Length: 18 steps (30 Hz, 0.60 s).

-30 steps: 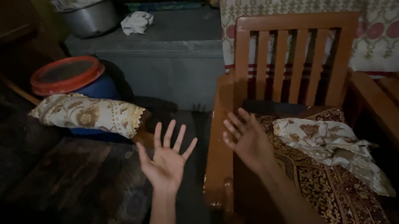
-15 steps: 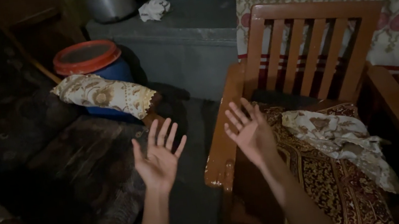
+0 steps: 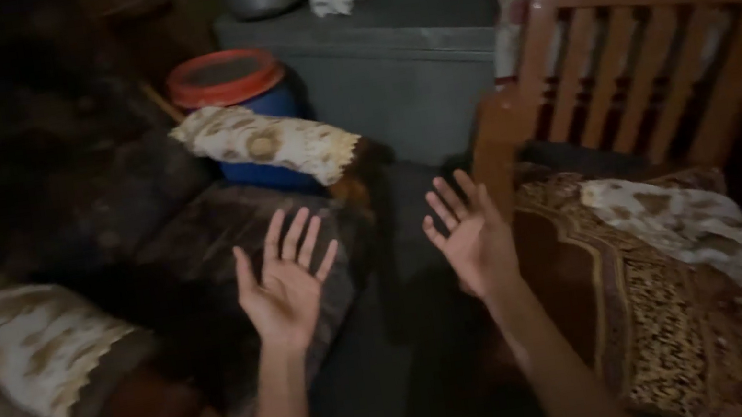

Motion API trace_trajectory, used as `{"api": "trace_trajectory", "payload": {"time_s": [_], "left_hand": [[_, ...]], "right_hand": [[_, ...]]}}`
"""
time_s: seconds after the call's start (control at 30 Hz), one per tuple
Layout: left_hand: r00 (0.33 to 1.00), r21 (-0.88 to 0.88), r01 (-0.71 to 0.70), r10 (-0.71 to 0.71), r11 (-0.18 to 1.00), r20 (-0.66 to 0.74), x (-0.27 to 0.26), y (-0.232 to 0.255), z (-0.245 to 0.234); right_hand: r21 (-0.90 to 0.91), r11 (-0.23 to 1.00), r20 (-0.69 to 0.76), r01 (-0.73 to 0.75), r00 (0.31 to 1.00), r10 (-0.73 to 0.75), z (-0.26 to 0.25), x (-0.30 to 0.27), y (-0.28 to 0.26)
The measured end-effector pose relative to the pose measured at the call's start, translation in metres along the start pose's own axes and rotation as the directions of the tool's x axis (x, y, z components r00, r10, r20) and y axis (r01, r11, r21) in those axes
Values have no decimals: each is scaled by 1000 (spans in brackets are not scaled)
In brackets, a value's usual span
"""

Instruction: The person gathers various garments and items from a bed and floor, then folds them by hand and places them into neat stacks on nearby chairs. The items include shirts, pants, and other fabric pieces.

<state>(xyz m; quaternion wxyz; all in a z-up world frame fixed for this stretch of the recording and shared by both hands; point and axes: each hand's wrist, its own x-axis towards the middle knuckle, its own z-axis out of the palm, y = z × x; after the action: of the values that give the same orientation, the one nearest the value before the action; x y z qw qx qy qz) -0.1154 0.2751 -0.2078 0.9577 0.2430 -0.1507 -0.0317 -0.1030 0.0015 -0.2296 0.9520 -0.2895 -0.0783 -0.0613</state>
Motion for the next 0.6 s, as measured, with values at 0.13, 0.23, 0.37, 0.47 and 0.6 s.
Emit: {"api": "trace_trajectory", "payload": {"time_s": [0.13,0.23,0.37,0.47,0.6], "left_hand": [[991,162,-104,116,981,-69,-17,78,-18],[965,374,-165,228,913,-132,-35,136,-32],[907,596,-167,360,786,-221,-62,203,-63],[837,841,-26,472,541,-277,-91,256,-87],[630,757,641,649,-124,-427,-140,322,-171]], "right_hand": [[-37,997,127,-74,989,78,48,9,65],[-71,986,144,-151,977,160,91,17,117],[-116,970,200,-214,951,234,139,18,182],[-94,959,304,-269,909,285,166,14,230],[-201,919,330,-338,860,389,201,6,281]]}}
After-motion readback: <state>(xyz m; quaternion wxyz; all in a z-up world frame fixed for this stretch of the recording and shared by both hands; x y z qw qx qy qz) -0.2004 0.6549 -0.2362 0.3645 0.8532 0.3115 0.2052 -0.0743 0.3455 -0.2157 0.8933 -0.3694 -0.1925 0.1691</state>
